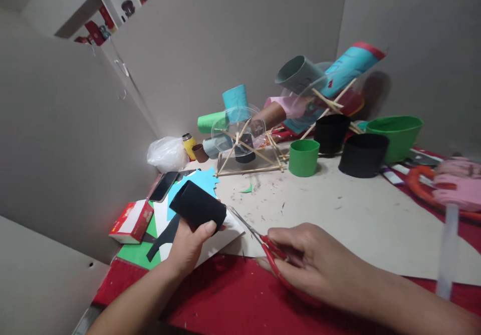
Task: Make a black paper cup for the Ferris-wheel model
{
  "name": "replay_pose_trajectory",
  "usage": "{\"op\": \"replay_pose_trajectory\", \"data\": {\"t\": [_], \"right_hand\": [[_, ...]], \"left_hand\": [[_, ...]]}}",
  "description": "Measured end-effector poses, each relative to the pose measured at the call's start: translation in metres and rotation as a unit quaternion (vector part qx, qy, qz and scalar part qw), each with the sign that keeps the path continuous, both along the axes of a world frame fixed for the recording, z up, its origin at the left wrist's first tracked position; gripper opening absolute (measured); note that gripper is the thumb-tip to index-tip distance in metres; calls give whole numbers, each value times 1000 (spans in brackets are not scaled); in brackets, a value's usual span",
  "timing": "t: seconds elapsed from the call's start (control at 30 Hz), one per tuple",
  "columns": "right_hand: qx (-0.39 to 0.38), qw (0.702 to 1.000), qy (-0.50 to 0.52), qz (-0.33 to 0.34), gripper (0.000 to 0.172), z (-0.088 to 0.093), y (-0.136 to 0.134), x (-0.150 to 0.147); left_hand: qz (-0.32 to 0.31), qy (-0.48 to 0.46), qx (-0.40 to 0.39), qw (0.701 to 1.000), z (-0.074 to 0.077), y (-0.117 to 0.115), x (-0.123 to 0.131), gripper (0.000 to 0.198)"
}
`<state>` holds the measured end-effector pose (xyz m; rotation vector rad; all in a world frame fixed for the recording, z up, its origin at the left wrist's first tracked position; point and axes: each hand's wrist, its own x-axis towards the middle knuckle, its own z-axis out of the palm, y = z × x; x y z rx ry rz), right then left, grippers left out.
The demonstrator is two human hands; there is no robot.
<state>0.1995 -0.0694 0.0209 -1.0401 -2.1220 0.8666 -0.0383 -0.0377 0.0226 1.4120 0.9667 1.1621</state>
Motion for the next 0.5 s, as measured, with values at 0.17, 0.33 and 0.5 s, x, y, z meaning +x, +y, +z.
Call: {"op": "replay_pose_trajectory", "data": {"t": [0.17,0.33,0.5], "right_hand": [[-25,996,79,-33,33,-3,2,1],[-59,992,98,-60,41,-1,5,-1],[-114,987,104,-41,41,-2,7,-4]], "left_hand": [[0,73,-13,997,0,2,2,50],[-42,60,-4,997,-5,6,1,51],[-31,83,35,995,-6,3,-1,55]]}}
